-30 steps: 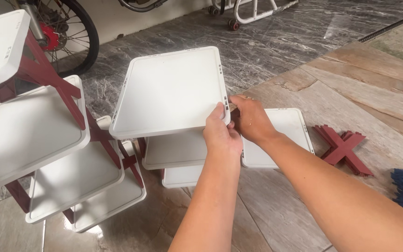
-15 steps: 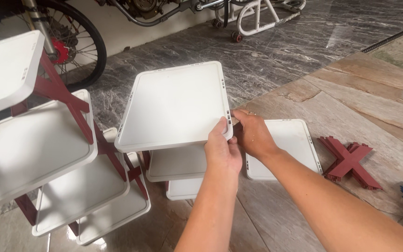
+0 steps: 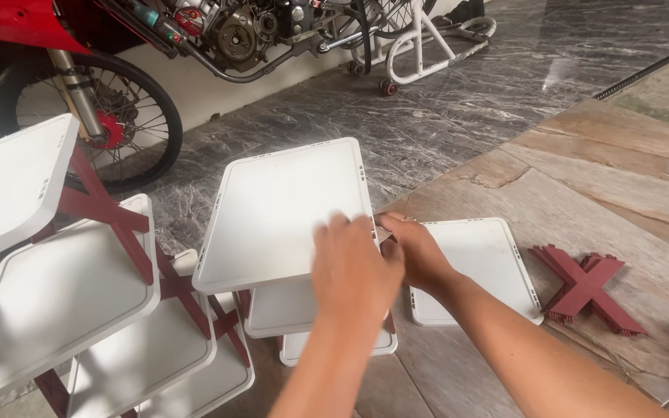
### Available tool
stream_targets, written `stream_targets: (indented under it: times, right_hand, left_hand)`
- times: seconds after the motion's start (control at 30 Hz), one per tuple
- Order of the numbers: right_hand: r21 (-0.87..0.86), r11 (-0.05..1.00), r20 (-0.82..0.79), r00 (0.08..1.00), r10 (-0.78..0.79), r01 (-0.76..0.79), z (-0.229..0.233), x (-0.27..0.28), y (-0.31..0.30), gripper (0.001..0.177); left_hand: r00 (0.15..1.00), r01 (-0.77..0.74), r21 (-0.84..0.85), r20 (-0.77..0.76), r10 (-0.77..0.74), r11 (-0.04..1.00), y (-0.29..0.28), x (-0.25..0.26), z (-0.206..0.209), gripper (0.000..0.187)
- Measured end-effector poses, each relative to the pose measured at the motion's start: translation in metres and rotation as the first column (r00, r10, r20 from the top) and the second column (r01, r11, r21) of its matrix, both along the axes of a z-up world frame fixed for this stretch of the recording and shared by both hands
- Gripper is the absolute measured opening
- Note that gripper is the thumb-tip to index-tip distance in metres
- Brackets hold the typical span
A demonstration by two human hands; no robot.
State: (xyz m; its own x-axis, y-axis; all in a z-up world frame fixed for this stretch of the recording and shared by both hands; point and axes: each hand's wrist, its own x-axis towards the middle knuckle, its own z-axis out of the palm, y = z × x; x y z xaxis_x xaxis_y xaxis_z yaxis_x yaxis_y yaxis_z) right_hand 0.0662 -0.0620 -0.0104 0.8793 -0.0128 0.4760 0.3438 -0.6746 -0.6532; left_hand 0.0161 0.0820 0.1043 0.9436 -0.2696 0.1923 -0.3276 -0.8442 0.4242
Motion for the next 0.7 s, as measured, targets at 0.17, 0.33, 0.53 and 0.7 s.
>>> stream_targets:
  times: [0.17,0.33,0.53,0.7]
  right_hand:
    - [0.156,0.988,-0.130,0.991,0.039,-0.018,0.001,0.000,0.005,0.050]
    - [-0.178,0.984,-0.049,0.999,-0.018,0.009,0.006,0.004,0.014,0.049]
    - [-0.653,0.750,0.294,0.947,0.126,0.103,0.000,0.007,0.025,0.068]
    - [-0.204,0.978,0.055,0.997,0.054,-0.041,-0.006,0.009,0.024,0.068]
  left_hand:
    - [0.978,0.096,0.468,-0.207,0.004,0.878,-0.014,0.024,0.025,0.095]
    - [0.995,0.067,0.545,-0.094,-0.019,0.836,-0.022,0.043,-0.001,0.088]
    - [0.986,0.105,0.660,0.027,-0.163,0.744,-0.017,0.062,-0.038,0.076]
    - [0.982,0.130,0.590,0.035,-0.186,0.797,-0.007,0.070,-0.028,0.072]
